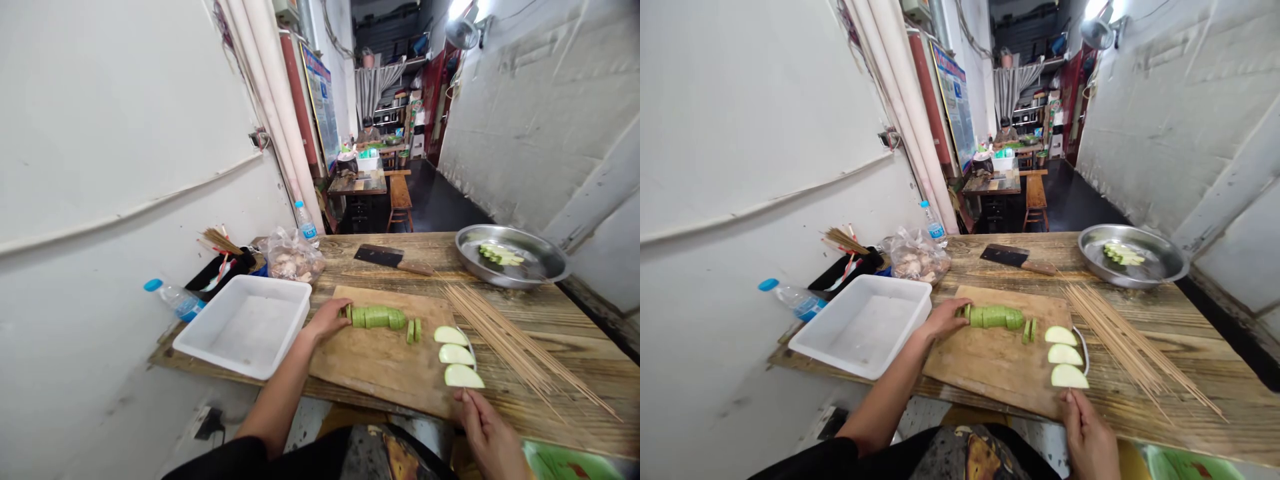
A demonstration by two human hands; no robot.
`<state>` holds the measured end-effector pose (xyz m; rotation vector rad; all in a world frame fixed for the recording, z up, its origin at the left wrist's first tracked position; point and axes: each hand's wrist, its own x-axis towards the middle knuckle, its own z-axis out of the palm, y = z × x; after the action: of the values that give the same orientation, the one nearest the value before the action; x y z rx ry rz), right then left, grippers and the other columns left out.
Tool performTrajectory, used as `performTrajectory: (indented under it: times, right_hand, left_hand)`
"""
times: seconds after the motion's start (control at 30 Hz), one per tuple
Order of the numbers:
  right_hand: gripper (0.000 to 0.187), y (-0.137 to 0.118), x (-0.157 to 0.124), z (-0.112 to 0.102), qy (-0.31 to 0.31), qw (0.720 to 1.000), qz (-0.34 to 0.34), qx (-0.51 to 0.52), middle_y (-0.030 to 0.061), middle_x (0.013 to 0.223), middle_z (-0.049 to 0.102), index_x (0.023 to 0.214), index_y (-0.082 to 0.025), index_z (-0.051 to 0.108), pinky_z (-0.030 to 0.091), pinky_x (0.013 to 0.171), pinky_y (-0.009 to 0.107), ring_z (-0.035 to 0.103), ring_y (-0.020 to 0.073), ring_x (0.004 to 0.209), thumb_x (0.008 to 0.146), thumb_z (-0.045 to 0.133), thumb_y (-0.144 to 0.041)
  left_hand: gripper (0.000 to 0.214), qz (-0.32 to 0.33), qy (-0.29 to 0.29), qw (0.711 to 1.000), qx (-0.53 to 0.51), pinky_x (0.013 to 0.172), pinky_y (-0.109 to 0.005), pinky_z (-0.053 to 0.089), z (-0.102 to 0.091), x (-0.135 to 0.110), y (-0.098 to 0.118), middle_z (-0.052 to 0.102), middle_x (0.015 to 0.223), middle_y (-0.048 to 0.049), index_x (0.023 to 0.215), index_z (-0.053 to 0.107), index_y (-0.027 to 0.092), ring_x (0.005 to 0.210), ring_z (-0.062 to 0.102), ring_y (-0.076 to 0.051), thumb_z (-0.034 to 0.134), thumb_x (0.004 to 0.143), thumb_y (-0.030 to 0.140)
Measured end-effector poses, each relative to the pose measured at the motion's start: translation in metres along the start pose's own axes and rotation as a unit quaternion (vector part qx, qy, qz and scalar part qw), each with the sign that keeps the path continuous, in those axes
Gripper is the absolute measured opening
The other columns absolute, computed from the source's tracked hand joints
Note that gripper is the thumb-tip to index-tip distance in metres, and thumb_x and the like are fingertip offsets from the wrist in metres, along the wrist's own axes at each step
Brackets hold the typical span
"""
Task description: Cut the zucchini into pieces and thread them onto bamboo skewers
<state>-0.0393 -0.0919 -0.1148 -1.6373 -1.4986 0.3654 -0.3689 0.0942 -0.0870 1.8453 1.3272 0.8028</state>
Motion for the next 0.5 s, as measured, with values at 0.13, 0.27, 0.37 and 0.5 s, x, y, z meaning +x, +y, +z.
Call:
performTrajectory:
  times: [0.13,0.27,0.37,0.5]
  right_hand:
    - [0.04,-0.019,0.002,-0.003,0.028,0.998,-0.05,0.01,0.0082,0.072,0.075,0.083,-0.019,0.067,0.055,0.053,0.022,0.071,0.0197,0.06,0.089,0.042,-0.051]
    - [0.032,-0.05,0.006,-0.006,0.017,0.993,-0.112,0.044,0.0079,0.072,0.074,0.085,-0.018,0.066,0.054,0.056,0.019,0.071,0.0168,0.061,0.092,0.043,-0.039]
    - [0.026,-0.071,0.01,-0.008,-0.03,0.987,-0.143,0.063,0.0062,0.071,0.072,0.085,-0.018,0.063,0.052,0.055,0.017,0.068,0.0139,0.059,0.092,0.043,-0.031]
    - [0.025,-0.081,0.011,-0.007,-0.05,0.986,-0.145,0.071,0.0011,0.061,0.066,0.08,-0.019,0.059,0.048,0.049,0.017,0.062,0.0117,0.049,0.093,0.039,-0.027]
  left_hand:
    - [0.062,-0.012,-0.007,0.956,-0.292,0.106,-0.042,0.035,-0.005,-0.001,0.029,0.056,0.133,-0.0105,0.122,0.059,0.022,0.121,0.052,-0.026,0.077,0.063,0.02]
    - [0.052,-0.019,-0.065,0.846,-0.528,0.1,-0.032,0.041,0.005,0.0,0.067,0.051,0.138,-0.0131,0.125,0.057,0.017,0.117,0.055,-0.021,0.07,0.074,0.018]
    - [0.047,-0.047,-0.092,0.794,-0.599,0.083,-0.021,0.047,0.023,0.005,0.085,0.049,0.14,-0.0126,0.121,0.059,0.017,0.101,0.06,-0.013,0.064,0.075,0.008]
    - [0.033,-0.104,-0.106,0.757,-0.637,0.062,-0.016,0.045,0.046,0.015,0.099,0.055,0.131,-0.015,0.113,0.063,0.013,0.078,0.059,-0.007,0.057,0.08,0.007]
